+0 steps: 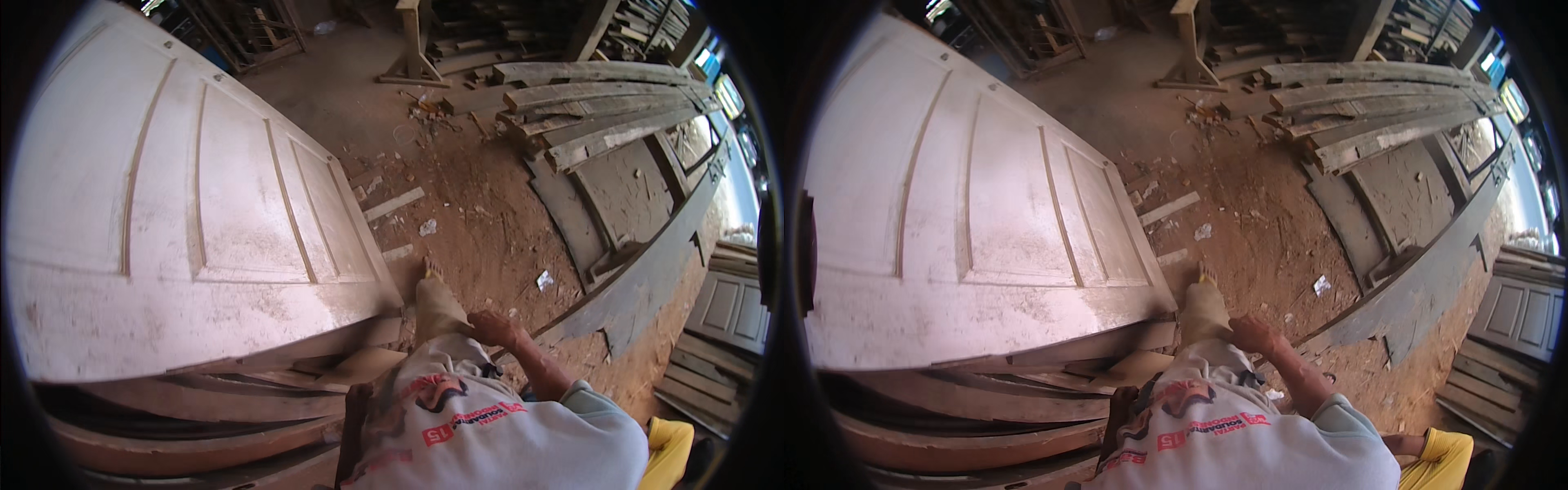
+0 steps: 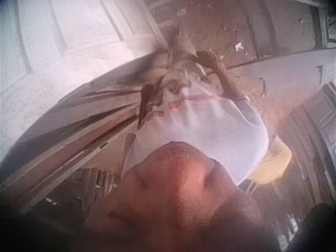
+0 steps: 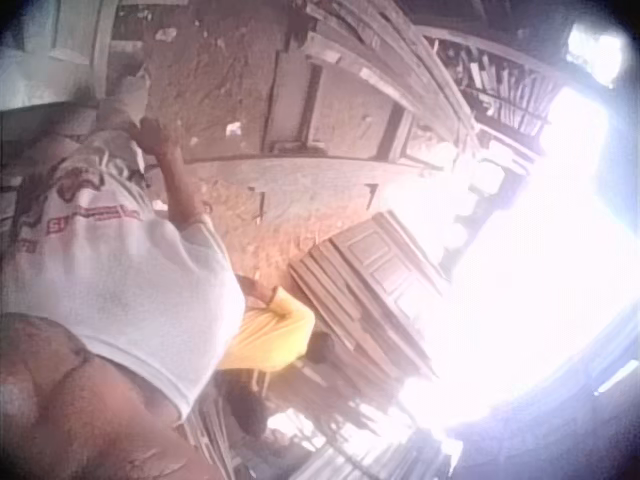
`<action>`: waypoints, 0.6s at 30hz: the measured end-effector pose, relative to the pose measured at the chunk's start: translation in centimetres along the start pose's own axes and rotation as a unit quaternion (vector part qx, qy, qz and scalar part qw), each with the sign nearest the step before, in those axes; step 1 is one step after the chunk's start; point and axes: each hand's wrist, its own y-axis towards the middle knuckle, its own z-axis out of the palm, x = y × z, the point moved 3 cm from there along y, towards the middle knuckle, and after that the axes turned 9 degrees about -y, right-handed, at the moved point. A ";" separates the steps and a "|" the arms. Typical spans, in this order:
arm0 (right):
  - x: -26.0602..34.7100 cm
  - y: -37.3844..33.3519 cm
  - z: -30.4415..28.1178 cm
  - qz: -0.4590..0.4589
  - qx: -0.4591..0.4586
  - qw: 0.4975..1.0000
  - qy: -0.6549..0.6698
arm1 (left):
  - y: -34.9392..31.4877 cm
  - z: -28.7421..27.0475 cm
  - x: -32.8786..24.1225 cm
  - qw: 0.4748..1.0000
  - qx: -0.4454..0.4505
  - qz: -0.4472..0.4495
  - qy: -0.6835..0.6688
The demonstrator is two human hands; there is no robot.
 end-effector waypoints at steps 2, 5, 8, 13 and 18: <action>-1.6 2.0 -0.7 0.010 -0.025 0.999 0.018 | 0.8 0.9 -5.7 1.000 -0.015 -0.023 0.007; -4.2 5.0 -2.5 0.054 -0.016 0.996 0.070 | 2.8 0.8 -8.1 0.997 -0.051 -0.012 0.056; -8.0 8.4 -2.4 0.073 0.009 0.996 0.055 | 6.1 0.3 -11.2 0.994 -0.055 -0.023 0.089; -11.7 14.4 -7.9 0.122 -0.001 0.986 0.116 | 9.8 0.7 -16.3 0.988 -0.072 -0.063 0.117; -15.5 16.8 -15.4 0.123 -0.039 0.986 0.102 | 15.3 1.9 -23.1 0.989 -0.057 -0.073 0.117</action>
